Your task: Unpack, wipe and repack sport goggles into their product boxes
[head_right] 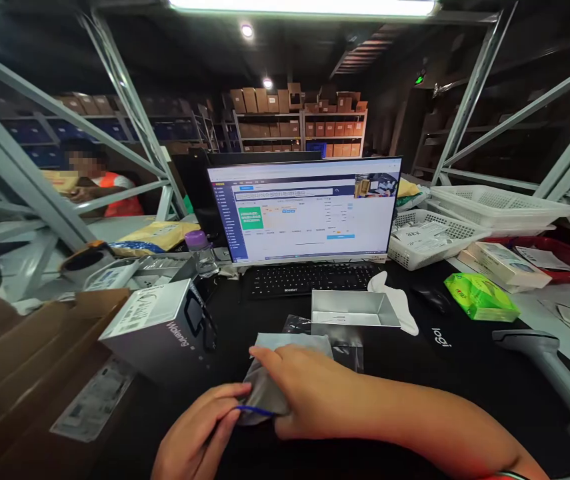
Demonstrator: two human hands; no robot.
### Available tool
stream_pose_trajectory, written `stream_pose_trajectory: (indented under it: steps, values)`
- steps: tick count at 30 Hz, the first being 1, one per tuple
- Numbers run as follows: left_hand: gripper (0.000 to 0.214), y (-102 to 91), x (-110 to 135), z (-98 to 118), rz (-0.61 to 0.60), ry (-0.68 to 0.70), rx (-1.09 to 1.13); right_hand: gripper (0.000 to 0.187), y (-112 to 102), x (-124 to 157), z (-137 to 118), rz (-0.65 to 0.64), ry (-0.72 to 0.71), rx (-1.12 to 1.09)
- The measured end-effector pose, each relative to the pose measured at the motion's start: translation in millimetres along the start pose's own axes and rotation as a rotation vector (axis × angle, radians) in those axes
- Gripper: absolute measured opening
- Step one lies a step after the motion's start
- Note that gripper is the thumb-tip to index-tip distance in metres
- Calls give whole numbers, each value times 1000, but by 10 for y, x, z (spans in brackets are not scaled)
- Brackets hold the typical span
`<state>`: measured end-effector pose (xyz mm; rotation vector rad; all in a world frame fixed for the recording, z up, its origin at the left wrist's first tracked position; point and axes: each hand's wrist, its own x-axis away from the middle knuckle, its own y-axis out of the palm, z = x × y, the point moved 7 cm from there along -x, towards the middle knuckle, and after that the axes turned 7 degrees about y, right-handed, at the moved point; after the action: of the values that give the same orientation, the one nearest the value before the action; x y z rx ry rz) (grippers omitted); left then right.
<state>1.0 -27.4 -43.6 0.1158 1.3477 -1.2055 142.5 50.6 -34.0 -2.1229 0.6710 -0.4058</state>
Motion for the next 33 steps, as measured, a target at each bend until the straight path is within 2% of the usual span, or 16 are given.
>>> stream_pose_trajectory:
  steps: [2,4,5,7,9,10,12,15,17,20,23,26,27,29,31,33]
  values:
    - [14,-39,97,-84,123,-125,-75,69,-173,-12,-6,102,29,-8]
    - [18,-73,231,-155,217,-210,-177,56,-469,-4,105,281,94,-188]
    - [22,-51,280,-159,206,-193,-221,54,-622,20,197,392,127,-336]
    - [39,93,345,-143,53,-96,-278,53,-831,101,401,612,171,-677]
    - [68,262,409,-157,-126,-55,-315,57,-831,167,547,741,171,-964]
    - [79,321,438,-177,-182,-71,-327,58,-764,178,577,759,161,-1045]
    - [75,395,487,-218,-243,-150,-301,57,-562,153,561,717,144,-1034]
    - [47,472,540,-173,-284,-194,-176,51,-264,55,430,591,75,-741]
    - [42,477,566,-65,-257,-114,-137,53,-108,-33,343,463,36,-469]
    - [40,430,645,104,-160,73,-198,59,36,-119,278,282,43,-34]
    - [35,405,749,157,-109,163,-313,49,189,-137,163,87,22,332]
    - [22,356,756,183,-42,199,-374,40,428,-163,-20,-101,-40,588]
    - [14,335,728,201,-18,209,-385,40,499,-200,-46,-153,-17,643]
    - [21,302,644,243,17,224,-392,44,591,-318,-36,-246,74,698]
    - [29,288,559,271,23,217,-361,47,587,-462,16,-292,151,688]
    - [22,277,517,272,30,198,-320,51,507,-572,87,-309,199,612]
